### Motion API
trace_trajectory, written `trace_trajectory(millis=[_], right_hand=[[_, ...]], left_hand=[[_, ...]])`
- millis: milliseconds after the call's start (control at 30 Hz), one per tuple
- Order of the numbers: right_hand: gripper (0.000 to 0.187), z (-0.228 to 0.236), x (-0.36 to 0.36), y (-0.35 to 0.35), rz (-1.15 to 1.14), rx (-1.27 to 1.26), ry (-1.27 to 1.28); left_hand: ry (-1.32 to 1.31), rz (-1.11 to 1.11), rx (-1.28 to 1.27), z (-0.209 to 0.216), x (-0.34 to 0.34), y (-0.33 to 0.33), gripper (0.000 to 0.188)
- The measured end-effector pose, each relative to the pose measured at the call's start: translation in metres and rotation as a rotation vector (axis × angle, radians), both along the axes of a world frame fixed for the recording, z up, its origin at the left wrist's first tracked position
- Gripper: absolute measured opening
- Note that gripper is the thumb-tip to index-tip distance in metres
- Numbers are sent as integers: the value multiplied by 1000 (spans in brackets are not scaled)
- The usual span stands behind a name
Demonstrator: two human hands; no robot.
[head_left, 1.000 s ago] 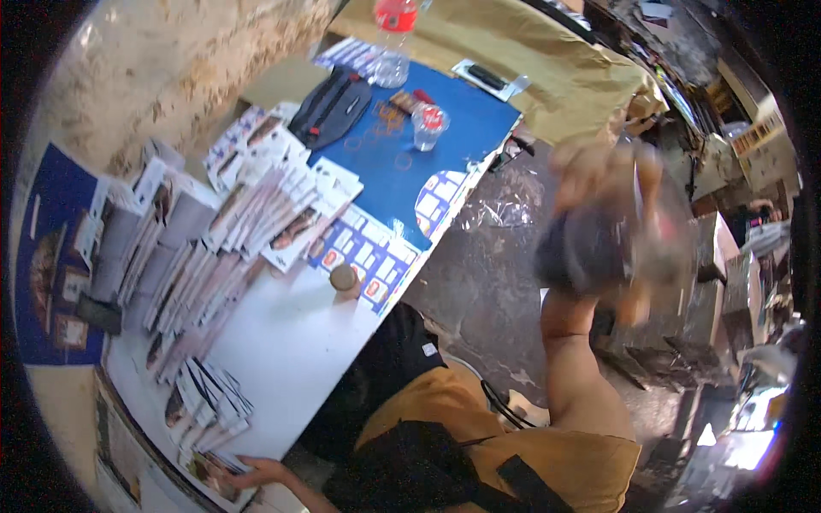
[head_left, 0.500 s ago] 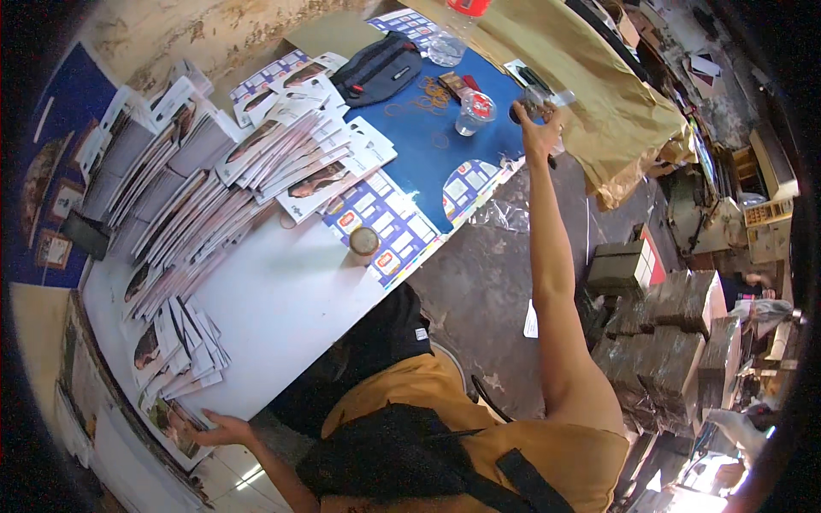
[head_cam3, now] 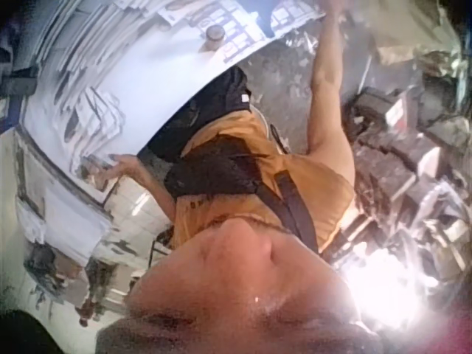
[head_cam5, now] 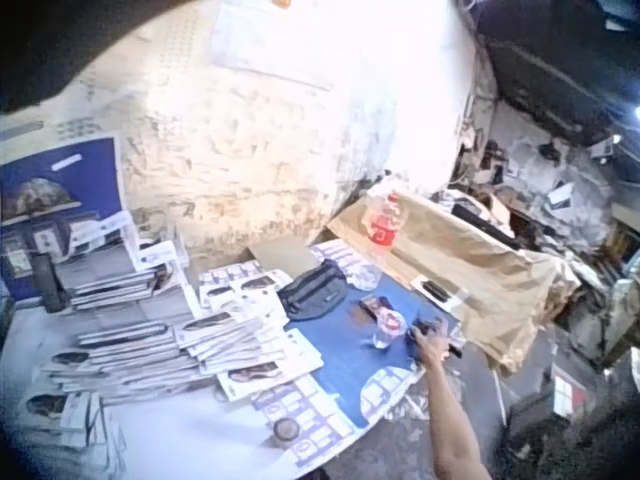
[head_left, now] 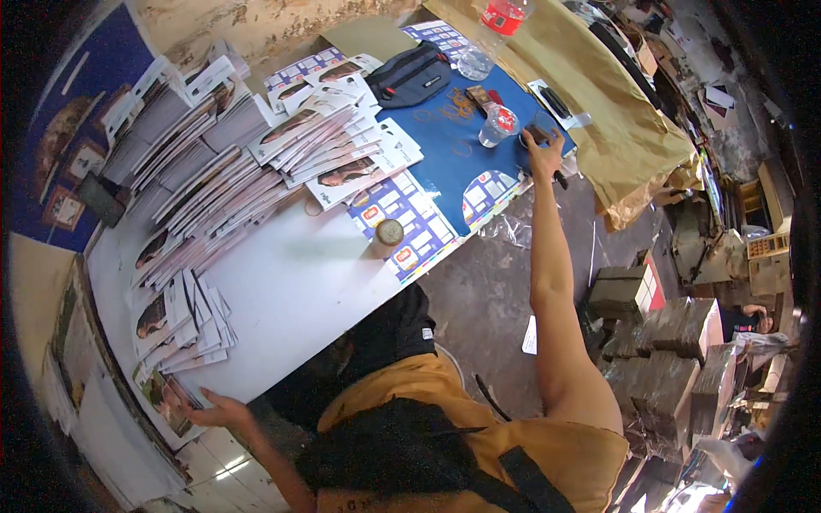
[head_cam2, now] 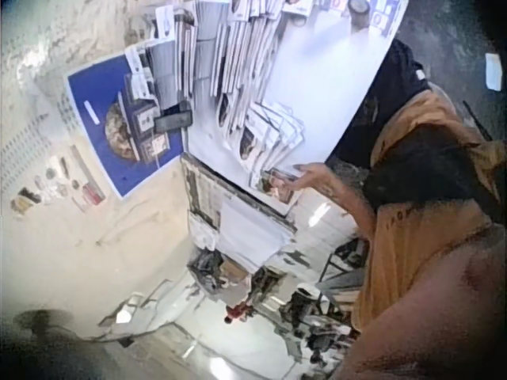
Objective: The person picks up paper leaflets one at a time from a stack, folds them, and applies a circular adhesive seal to the open edge. The person then places each sealed leaflet onto a separate pile on the table.
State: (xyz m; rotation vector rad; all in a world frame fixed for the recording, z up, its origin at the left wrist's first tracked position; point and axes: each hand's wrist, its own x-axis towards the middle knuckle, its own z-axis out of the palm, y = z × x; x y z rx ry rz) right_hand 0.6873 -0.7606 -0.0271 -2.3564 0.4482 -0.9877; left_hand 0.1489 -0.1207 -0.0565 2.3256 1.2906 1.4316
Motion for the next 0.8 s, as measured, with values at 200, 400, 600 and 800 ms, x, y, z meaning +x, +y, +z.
trace_trajectory(millis=[200,400,600,800], right_hand=[[101,13,-24,8,39,34,-26],[38,-16,-110,-5,163,168,-220],[48,-24,-219,18,106,306,-430],[48,-1,-234,112,322,299,-400]], left_hand=[[36,14,109,-4,-20,12,59],[-265,11,-21,-26,-53,22,54],[54,228,52,10,-73,83,64],[495,354,-381,32,-109,129,85]])
